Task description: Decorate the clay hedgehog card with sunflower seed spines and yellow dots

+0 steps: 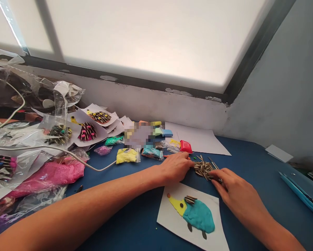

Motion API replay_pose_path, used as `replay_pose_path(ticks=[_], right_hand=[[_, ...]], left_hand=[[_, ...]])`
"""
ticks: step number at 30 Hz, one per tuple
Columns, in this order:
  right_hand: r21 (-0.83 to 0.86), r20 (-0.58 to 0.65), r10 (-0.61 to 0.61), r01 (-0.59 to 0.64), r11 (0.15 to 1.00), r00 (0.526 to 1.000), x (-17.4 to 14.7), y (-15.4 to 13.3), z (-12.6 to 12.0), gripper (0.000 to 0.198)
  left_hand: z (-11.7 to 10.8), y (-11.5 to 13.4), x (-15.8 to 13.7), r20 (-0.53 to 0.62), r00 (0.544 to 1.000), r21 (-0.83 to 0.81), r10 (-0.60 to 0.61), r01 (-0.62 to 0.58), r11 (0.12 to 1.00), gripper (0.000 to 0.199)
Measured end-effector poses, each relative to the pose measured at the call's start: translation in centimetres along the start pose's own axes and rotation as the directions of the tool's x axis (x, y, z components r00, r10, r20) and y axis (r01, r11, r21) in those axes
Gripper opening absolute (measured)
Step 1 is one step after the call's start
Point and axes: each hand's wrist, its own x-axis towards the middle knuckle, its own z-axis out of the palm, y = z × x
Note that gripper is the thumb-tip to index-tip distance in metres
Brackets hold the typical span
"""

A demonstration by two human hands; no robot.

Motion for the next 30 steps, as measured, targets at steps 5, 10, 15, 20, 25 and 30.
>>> replay_pose_path(ticks=[5, 10, 15, 20, 25, 30], right_hand=[[-0.019, -0.018, -0.047, 0.046, 0.999, 0.999, 0.15, -0.52, 0.38, 0.031], [-0.049, -0.007, -0.087, 0.087, 0.995, 0.996, 0.43, -0.59, 0.87, 0.028], [-0.068, -0.012, -0.095, 0.094, 0.993, 0.995, 0.51, -0.37, 0.88, 0.031], [-0.047, -0.005, -0.095, 0.095, 0.994, 0.995, 0.34, -0.10, 0.37, 0.034], [-0.008, 0.021, -0.089, 0.089, 0.996, 0.996, 0.13, 0.03, -0.02, 0.031], [-0.011, 0.031, -0.063, 0.063, 0.998, 0.998, 0.20, -0.14, 0.16, 0.029]], left_hand=[[0.00, 0.05, -0.20, -0.011, 0.999, -0.021, -0.045, 0.045, 0.999, 0.018], [0.27, 0.01, -0.11, -0.041, 0.998, -0.049, -0.051, 0.049, 0.998, 0.013], [0.54, -0.28, 0.09, -0.049, 0.997, -0.065, -0.060, 0.057, 0.996, 0.013], [0.38, -0.34, 0.03, -0.031, 0.998, -0.051, -0.050, 0.048, 0.998, 0.021], [-0.04, -0.13, -0.14, -0.015, 0.999, -0.050, -0.030, 0.029, 0.998, 0.025], [-0.06, 0.11, -0.24, -0.005, 0.999, -0.069, -0.049, 0.048, 0.996, 0.027]])
